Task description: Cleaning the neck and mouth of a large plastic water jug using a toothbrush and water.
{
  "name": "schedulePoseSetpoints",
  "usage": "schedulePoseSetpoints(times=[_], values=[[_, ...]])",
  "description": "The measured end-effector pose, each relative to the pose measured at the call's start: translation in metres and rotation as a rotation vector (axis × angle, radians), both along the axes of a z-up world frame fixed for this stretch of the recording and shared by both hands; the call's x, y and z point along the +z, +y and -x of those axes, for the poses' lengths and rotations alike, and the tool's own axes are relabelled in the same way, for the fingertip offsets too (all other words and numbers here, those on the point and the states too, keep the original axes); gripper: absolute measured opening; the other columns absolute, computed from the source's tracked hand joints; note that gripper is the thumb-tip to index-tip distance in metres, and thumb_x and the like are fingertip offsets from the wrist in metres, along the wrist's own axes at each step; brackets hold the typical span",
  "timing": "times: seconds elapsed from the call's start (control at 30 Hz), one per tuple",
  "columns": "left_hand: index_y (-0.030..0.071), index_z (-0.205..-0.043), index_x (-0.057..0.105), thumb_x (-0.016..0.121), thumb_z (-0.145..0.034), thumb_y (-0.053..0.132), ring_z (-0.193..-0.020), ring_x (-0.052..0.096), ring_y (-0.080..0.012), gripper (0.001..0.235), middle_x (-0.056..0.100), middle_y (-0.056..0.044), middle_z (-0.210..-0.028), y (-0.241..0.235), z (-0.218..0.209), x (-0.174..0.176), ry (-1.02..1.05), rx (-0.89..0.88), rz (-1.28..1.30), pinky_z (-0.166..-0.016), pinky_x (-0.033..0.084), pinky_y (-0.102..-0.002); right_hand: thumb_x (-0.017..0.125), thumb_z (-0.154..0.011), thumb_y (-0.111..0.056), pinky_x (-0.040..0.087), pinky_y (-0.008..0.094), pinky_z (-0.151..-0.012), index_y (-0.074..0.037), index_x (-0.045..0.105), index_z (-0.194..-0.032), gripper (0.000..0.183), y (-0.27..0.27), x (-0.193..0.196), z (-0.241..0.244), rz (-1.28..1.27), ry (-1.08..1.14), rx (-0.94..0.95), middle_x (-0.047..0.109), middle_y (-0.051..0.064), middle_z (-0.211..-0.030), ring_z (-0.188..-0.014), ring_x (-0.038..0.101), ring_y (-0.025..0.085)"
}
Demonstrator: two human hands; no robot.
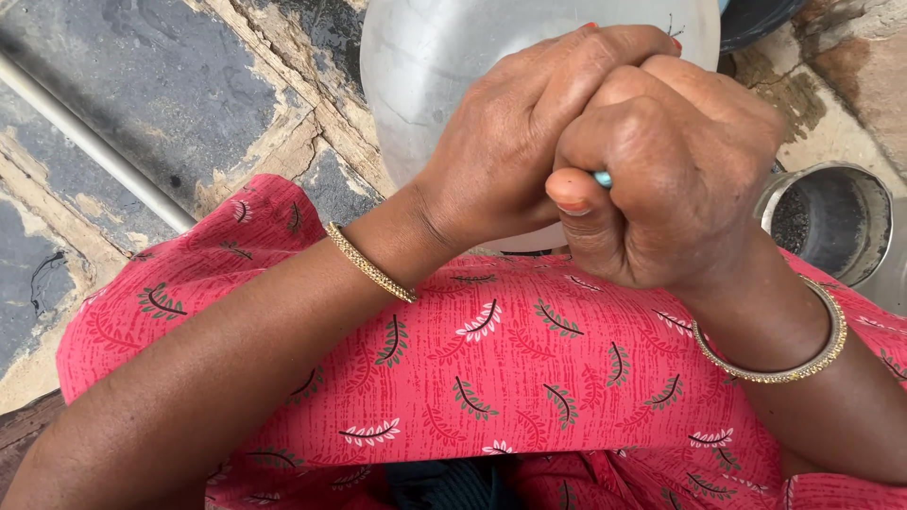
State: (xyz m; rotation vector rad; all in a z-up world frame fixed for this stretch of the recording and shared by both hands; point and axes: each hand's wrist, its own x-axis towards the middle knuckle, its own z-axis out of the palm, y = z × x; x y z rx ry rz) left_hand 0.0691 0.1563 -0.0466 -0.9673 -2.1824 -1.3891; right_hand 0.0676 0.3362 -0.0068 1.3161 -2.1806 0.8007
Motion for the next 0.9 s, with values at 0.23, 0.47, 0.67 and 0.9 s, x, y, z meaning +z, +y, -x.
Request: schedulePoseSetpoints(times=[0.23, 0.47, 0.67, 0.9], values=[[0.008, -0.138, 0.042, 0.072, -0.096, 0.025, -0.116, 0.065, -0.0327, 0.054, 0.062, -0.010, -0.124, -0.012, 0.014, 0.002, 0.141, -0.097, 0.145, -0.102, 0.055, -0.039, 0.053, -0.118, -0.034, 0.038, 0.038, -0.057, -0.007, 0.056, -0.096, 0.035, 0.001, 0.004, 0.002, 0.025, 0.061, 0.022, 0.058, 0.008, -0.080, -0.062, 0.053, 0.024], [0.010, -0.138, 0.043, 0.078, -0.091, 0.030, -0.111, 0.067, -0.0336, 0.061, 0.064, -0.010, -0.119, -0.020, 0.019, 0.026, 0.010, -0.230, 0.147, -0.094, 0.056, -0.040, 0.048, -0.120, -0.035, 0.040, 0.035, -0.059, -0.007, 0.057, -0.103, 0.034, 0.004, 0.003, 0.004, 0.053, 0.033, 0.026, 0.060, 0.005, -0.079, -0.066, 0.056, 0.021], [0.006, -0.144, 0.043, 0.075, -0.092, 0.024, -0.117, 0.065, -0.0349, 0.064, 0.060, -0.014, -0.132, -0.017, 0.002, 0.045, -0.071, -0.119, 0.148, -0.092, 0.056, -0.040, 0.051, -0.119, -0.040, 0.041, 0.036, -0.060, -0.009, 0.056, -0.102, 0.035, 0.004, 0.000, 0.007, 0.046, 0.031, 0.005, 0.058, 0.007, -0.077, -0.065, 0.056, 0.023], [0.004, -0.090, 0.065, 0.079, -0.076, 0.039, -0.070, 0.070, -0.0314, 0.040, 0.066, -0.014, -0.083, 0.001, -0.055, 0.110, -0.388, 0.011, 0.949, -0.056, 0.054, -0.046, 0.046, -0.121, -0.033, 0.041, 0.034, -0.063, -0.006, 0.057, -0.107, 0.032, 0.013, -0.007, 0.017, 0.078, 0.029, -0.039, 0.062, 0.004, -0.085, -0.071, 0.057, 0.021]])
